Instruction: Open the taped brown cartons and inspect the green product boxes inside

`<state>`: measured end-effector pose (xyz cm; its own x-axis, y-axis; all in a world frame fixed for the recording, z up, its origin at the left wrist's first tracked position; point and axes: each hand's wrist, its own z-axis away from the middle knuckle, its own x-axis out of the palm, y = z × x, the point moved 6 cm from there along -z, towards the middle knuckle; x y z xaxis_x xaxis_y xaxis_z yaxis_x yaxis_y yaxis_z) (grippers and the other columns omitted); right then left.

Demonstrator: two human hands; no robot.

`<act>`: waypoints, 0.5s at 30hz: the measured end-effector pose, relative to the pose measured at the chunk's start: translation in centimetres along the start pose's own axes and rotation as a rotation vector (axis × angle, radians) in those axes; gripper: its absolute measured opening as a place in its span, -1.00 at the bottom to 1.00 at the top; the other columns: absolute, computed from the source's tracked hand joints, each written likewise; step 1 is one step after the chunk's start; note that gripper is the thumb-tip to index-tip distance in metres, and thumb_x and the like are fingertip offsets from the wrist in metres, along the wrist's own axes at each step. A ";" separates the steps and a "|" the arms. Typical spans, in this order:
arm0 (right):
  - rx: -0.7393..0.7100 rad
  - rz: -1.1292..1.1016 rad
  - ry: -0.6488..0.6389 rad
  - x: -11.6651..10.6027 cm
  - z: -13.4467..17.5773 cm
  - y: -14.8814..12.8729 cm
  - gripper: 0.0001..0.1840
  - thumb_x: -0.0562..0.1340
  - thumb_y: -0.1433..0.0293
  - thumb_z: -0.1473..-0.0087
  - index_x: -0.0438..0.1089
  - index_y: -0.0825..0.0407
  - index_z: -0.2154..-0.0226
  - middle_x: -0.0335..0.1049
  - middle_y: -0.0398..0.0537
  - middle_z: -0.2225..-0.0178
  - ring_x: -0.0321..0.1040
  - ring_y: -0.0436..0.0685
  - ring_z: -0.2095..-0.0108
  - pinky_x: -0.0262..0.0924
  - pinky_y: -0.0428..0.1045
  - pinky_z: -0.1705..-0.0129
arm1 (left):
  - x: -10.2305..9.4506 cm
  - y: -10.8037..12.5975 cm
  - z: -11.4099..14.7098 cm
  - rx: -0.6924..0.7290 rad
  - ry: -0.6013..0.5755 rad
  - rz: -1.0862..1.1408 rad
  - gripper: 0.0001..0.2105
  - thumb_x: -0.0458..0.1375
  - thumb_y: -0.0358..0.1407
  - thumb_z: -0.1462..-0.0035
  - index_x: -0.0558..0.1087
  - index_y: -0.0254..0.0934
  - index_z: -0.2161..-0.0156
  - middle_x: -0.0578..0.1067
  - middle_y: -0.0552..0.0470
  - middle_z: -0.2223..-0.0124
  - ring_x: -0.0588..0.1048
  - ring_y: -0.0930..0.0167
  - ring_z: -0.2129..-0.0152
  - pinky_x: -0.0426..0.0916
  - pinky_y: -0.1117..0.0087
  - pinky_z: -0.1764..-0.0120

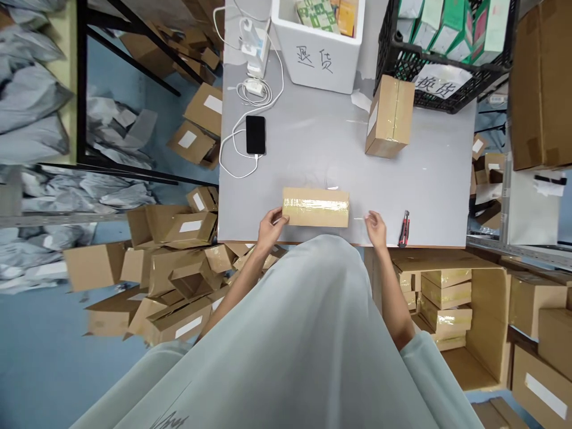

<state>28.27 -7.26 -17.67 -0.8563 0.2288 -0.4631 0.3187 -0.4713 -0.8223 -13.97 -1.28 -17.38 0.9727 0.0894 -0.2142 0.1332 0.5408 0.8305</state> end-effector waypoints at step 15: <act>0.488 0.668 0.343 -11.9 -0.8 9.4 -0.43 0.31 0.37 -0.19 0.44 0.09 -0.24 0.42 0.39 -0.22 0.47 0.48 -0.19 0.35 0.32 -0.29 | 1.0 4.6 -0.7 0.318 -0.092 -0.231 -0.19 0.45 -0.16 -0.16 0.37 -0.05 -0.50 0.31 -0.23 -0.54 0.31 0.00 -0.51 0.34 -0.06 -0.45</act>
<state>41.75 -13.77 -20.21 -0.3604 -0.0185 -0.9326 0.4319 -0.8895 -0.1492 -12.51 1.91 -14.13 0.9213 -0.0870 -0.3789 0.3883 0.2510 0.8867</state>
